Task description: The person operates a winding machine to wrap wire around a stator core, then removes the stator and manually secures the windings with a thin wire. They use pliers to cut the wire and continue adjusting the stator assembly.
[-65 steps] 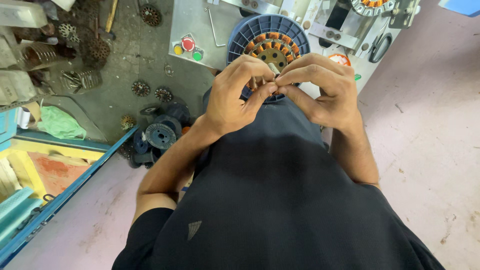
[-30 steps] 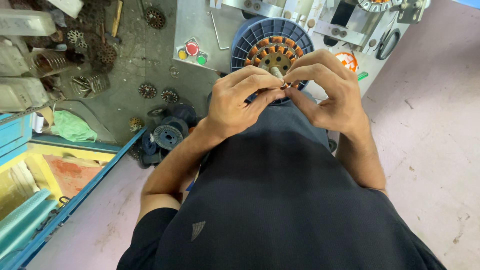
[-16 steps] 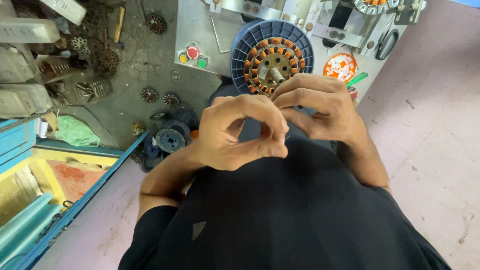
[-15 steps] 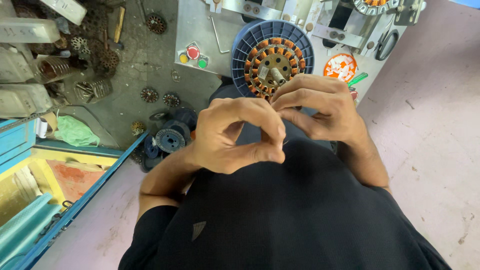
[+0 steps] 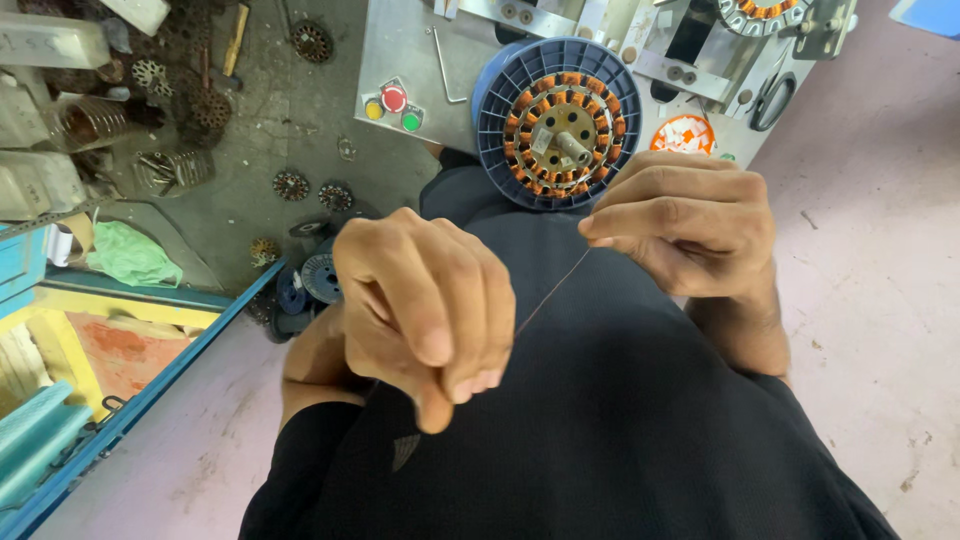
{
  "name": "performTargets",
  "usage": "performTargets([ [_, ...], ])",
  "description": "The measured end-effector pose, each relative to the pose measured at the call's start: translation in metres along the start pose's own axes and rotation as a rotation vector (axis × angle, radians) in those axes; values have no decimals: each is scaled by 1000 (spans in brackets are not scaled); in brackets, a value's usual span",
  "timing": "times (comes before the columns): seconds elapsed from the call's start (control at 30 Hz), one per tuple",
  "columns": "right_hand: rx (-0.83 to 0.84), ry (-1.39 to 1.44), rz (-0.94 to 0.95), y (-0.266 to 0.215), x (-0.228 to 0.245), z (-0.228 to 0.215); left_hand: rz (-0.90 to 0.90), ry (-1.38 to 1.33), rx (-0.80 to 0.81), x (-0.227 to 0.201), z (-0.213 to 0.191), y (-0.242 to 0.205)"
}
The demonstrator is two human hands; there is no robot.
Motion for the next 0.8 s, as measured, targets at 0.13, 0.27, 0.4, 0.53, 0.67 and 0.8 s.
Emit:
performTargets([
  [0.13, -186, 34, 59, 0, 12, -9, 69, -116, 62, -8, -18, 2],
  [0.27, -269, 92, 67, 1, 26, -30, -78, 988, 31, -10, -33, 5],
  [0.4, -270, 13, 38, 1, 39, -38, -201, 1827, 358, 33, -40, 0],
  [0.53, -247, 29, 18, 8, 54, -42, -307, 1708, 359, 76, -60, -14],
  [0.67, -319, -30, 33, 7, 46, -32, -345, 1602, 244, 94, -83, -24],
  [0.8, -498, -103, 3, -13, 20, -27, -368, 1400, 19, 92, -86, -30],
])
Point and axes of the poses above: each hand's wrist, its own y-axis towards the middle knuckle, its own z-axis out of the palm, x = y × z, the point moved 1 cm from there along y, towards the middle knuckle, and after that the axes turned 1 degree about z, right-handed, at the moved point
